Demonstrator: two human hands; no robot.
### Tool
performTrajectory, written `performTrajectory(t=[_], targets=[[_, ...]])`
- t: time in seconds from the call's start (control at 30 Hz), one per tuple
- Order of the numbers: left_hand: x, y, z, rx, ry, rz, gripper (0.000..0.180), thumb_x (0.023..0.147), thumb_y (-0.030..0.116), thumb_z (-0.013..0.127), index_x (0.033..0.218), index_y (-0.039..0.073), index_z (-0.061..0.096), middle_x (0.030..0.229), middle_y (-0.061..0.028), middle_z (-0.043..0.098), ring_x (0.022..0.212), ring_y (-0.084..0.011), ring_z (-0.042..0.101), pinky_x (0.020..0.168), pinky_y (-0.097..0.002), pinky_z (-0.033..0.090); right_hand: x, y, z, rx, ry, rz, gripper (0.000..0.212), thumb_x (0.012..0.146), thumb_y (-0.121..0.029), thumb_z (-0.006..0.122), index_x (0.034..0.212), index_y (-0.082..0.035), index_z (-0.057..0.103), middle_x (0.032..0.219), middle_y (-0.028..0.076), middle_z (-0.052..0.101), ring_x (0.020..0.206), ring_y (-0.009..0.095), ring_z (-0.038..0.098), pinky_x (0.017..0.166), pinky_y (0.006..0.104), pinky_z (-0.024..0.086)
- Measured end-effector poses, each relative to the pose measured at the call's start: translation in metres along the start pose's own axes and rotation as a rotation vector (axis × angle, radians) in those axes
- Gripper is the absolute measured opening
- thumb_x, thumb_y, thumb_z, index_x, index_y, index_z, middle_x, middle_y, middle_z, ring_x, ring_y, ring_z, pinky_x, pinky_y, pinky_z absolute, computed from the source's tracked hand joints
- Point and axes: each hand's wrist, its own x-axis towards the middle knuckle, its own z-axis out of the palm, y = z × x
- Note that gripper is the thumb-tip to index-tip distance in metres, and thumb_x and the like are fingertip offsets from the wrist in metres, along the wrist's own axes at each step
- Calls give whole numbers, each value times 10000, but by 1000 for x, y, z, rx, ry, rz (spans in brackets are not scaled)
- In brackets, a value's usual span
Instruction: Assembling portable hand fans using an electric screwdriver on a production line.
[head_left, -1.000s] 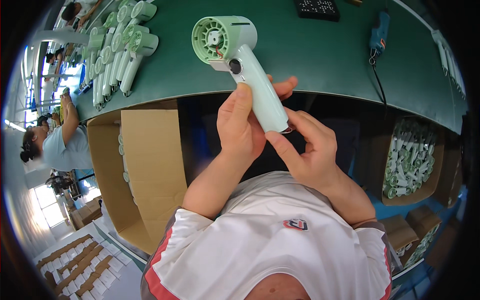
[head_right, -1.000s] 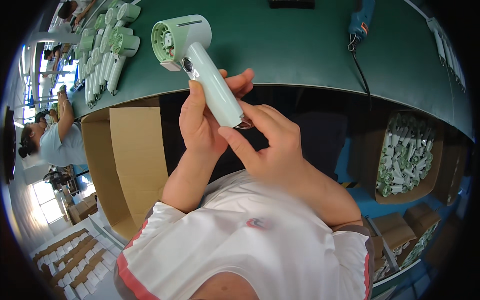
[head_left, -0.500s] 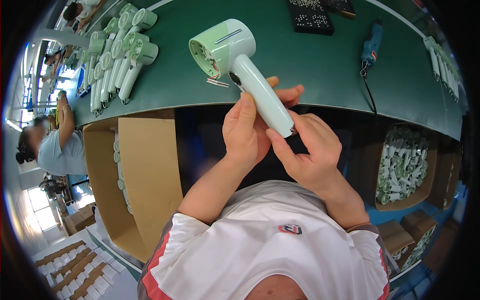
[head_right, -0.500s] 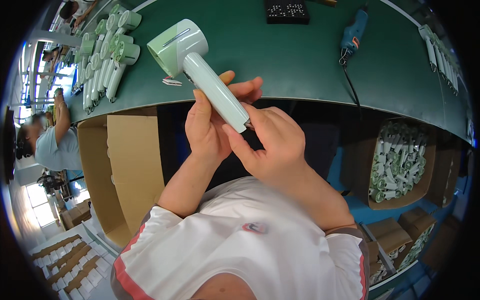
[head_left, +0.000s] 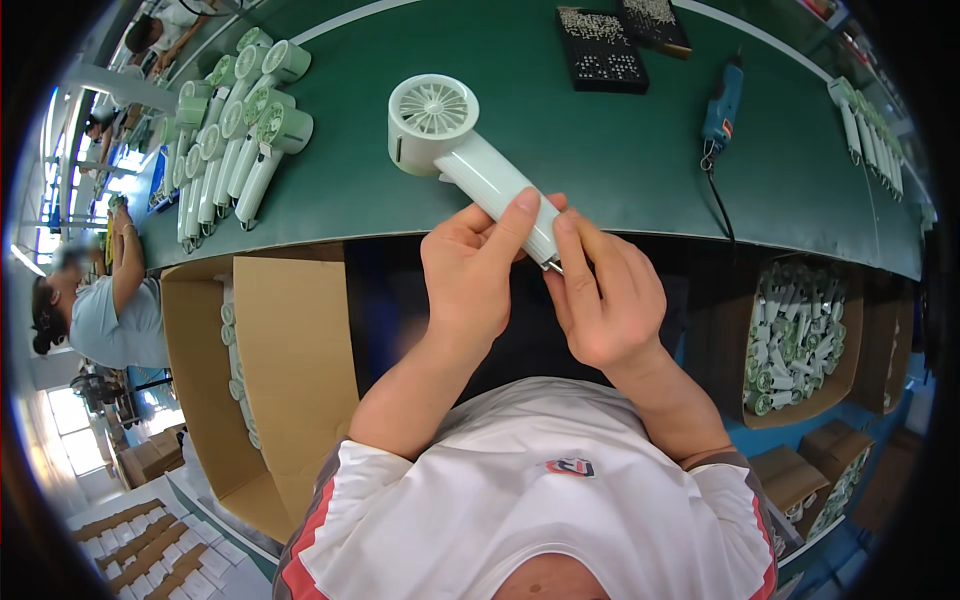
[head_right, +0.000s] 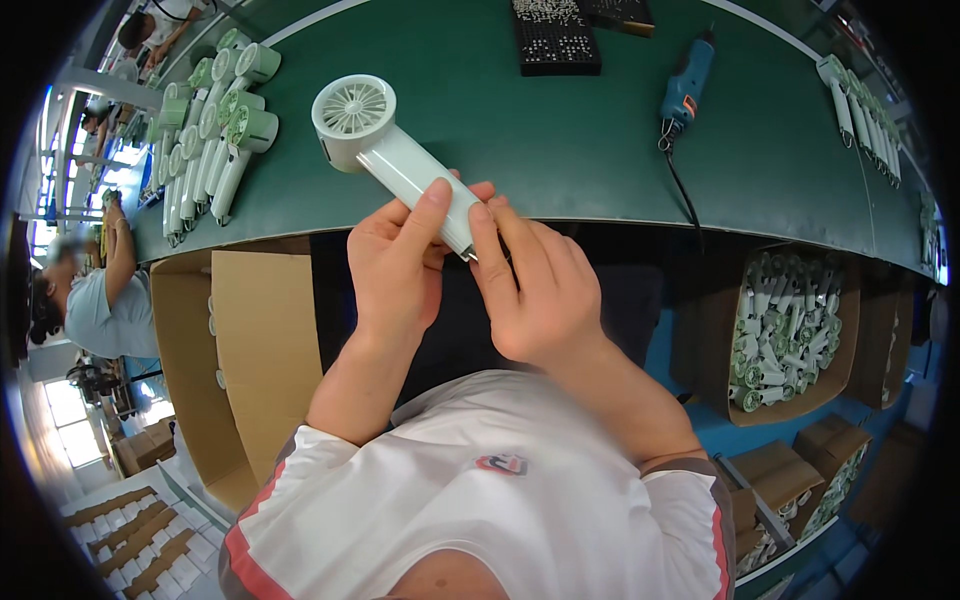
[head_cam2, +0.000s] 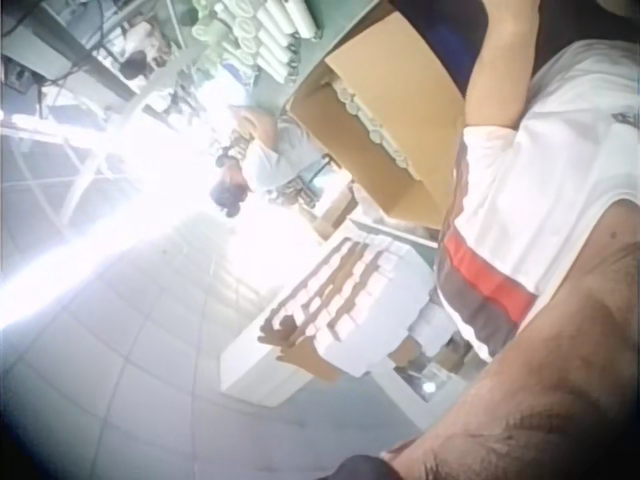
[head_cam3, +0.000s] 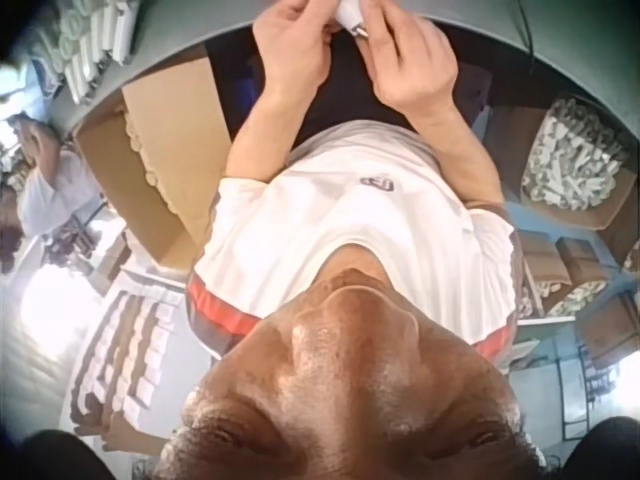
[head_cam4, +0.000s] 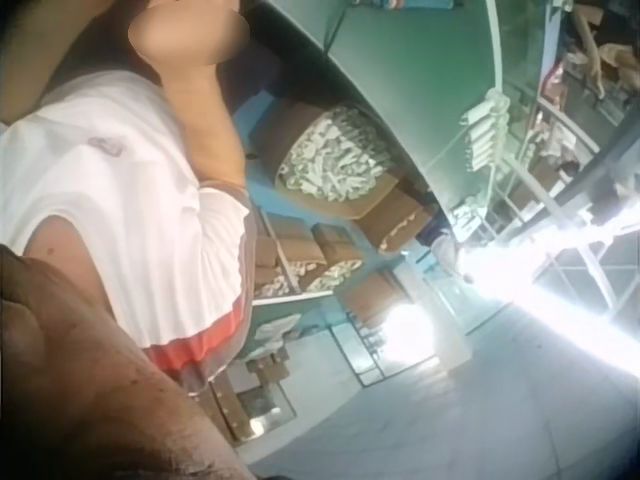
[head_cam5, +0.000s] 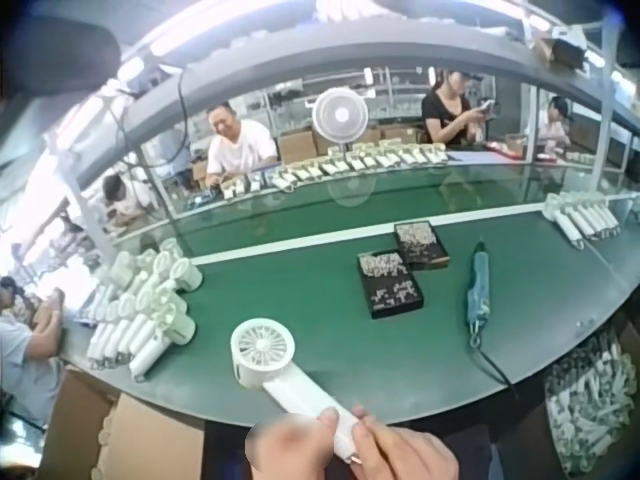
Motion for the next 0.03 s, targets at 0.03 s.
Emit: performTrajectory(t=[0.03], targets=[[0,1,-1,-38,-14,-10,338,1009,151,692,1228,-106,671,1085,-172,758,973,-186,721,909,-300,567,1,-2,-2,69,3,30,528,752,-18,785,1247,117,661,1079,243,705,868,359,705,730,402,595]])
